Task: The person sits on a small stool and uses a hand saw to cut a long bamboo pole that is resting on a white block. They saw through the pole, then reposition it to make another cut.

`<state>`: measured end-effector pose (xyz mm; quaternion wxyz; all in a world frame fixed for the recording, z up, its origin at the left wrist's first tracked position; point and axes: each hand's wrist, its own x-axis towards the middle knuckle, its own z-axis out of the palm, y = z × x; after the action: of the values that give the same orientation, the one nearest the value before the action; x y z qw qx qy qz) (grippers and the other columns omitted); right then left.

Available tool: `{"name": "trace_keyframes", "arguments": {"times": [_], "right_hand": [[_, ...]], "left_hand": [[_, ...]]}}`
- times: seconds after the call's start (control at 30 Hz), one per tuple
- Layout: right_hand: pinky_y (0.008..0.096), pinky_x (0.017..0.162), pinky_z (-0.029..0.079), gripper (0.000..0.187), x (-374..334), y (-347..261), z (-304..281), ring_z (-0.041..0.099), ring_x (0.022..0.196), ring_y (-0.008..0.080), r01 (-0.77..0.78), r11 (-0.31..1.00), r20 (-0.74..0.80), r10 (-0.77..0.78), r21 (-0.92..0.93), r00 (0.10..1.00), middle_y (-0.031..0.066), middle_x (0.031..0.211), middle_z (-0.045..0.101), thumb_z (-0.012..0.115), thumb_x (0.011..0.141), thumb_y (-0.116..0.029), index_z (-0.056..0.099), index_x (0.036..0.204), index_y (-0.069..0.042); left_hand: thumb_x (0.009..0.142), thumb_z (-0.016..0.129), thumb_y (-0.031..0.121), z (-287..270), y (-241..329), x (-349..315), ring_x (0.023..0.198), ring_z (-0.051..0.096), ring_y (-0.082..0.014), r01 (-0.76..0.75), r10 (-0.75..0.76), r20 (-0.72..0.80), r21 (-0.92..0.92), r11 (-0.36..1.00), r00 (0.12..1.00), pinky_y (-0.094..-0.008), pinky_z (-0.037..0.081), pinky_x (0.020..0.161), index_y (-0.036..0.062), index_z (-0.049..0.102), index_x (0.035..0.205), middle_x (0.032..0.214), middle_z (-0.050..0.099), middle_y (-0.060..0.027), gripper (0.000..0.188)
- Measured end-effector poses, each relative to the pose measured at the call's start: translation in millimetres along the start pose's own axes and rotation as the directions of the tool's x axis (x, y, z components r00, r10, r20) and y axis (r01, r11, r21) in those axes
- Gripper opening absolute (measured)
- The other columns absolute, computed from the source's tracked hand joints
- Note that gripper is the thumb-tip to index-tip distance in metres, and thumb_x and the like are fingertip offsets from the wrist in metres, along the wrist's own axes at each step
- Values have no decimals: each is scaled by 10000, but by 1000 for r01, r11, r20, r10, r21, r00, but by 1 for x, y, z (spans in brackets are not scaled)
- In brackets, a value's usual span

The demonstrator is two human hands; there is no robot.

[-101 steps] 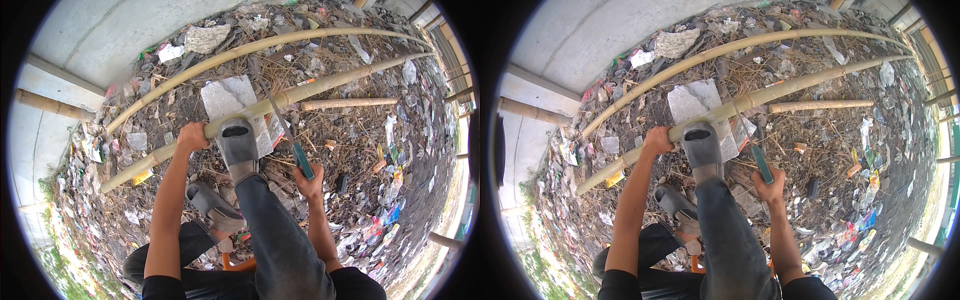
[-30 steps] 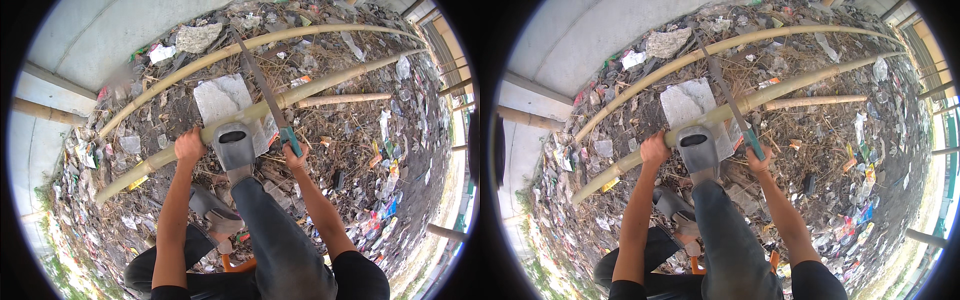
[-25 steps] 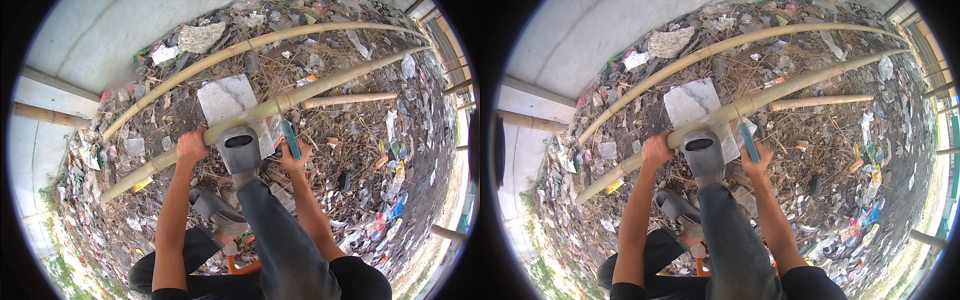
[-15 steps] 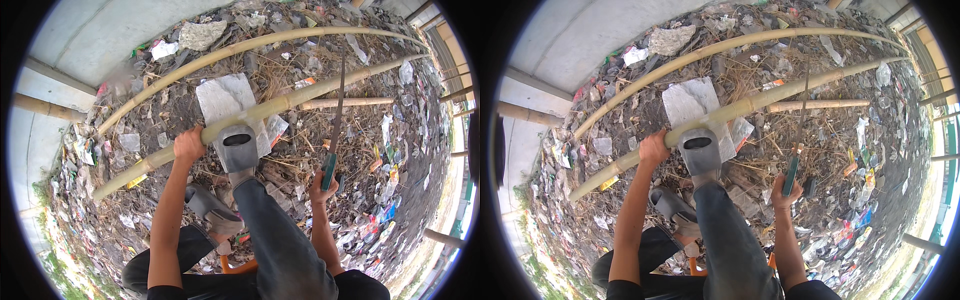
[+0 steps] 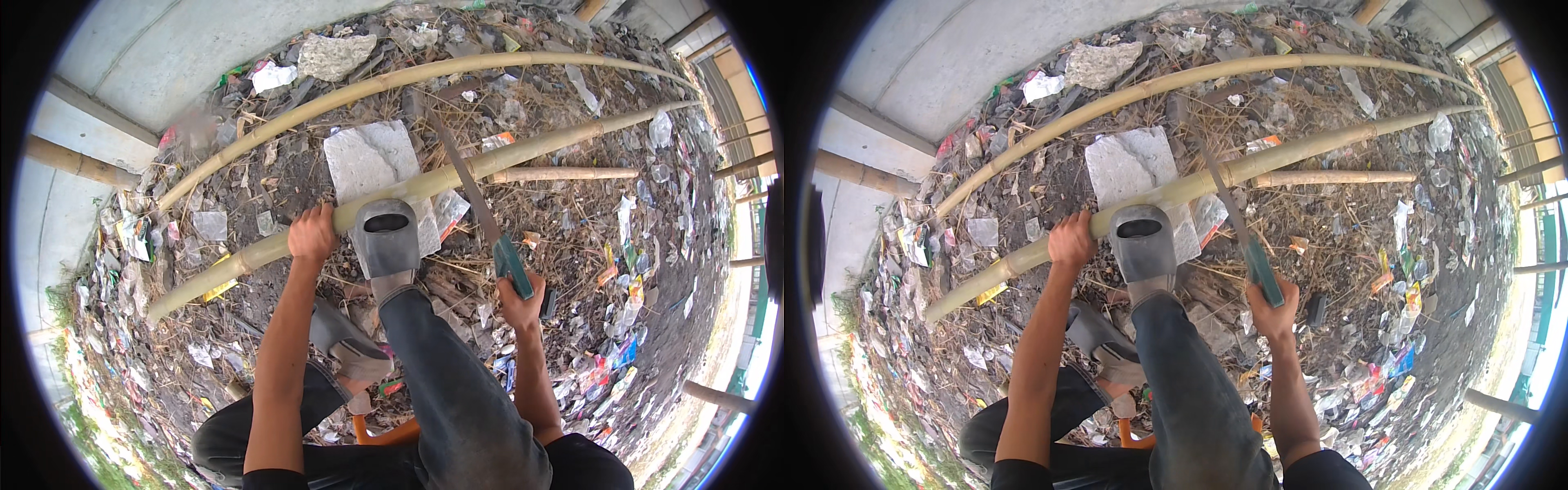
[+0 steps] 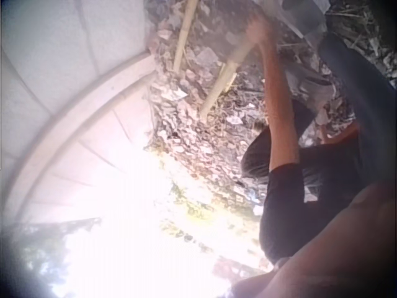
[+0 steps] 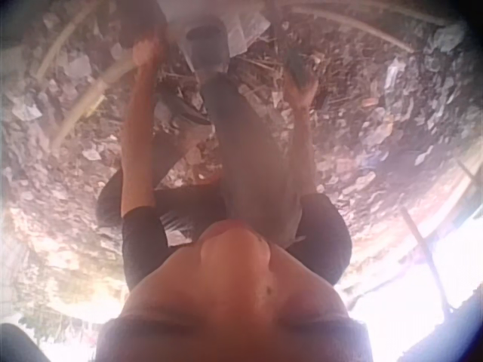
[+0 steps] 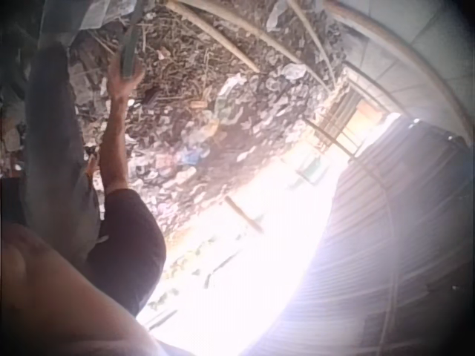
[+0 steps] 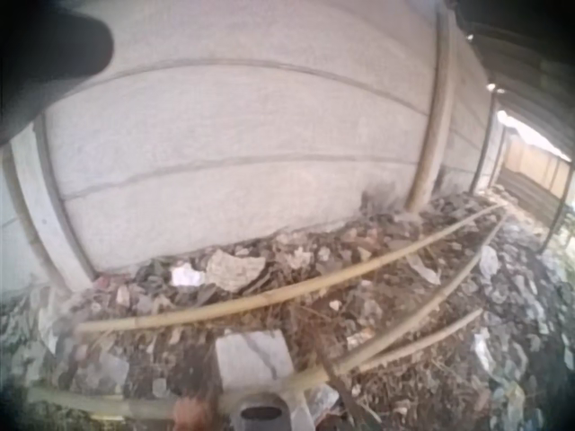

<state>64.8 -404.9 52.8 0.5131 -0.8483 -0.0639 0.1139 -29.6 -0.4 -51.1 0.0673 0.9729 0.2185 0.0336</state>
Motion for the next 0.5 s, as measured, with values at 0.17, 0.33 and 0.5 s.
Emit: {"name": "trace_keyframes", "arguments": {"times": [0.17,0.33,0.5], "right_hand": [[323,483,366,218,-25,11,-18,459,534,73,-1,995,52,6,-105,999,20,551,526,694,810,-109,586,662,11],[327,459,356,230,-60,-3,-57,452,506,75,-25,985,63,37,-171,997,22,521,524,694,789,-99,574,626,8],[318,439,328,241,-77,-39,-86,425,469,86,18,966,129,15,-257,992,25,493,495,688,781,-92,555,600,-4]], "left_hand": [[781,657,80,-7,3,4,964,726,-336,12,-12,30,3,1000,999,-453,585,847,100,632,1014,1009,724,-115,235],[764,671,75,-11,4,4,960,728,-335,29,-29,68,-5,1000,997,-452,587,848,101,639,1034,1035,729,-118,273],[738,708,81,-10,4,6,961,731,-357,38,-36,89,-15,999,995,-469,592,850,103,642,1050,1024,732,-135,320]]}}
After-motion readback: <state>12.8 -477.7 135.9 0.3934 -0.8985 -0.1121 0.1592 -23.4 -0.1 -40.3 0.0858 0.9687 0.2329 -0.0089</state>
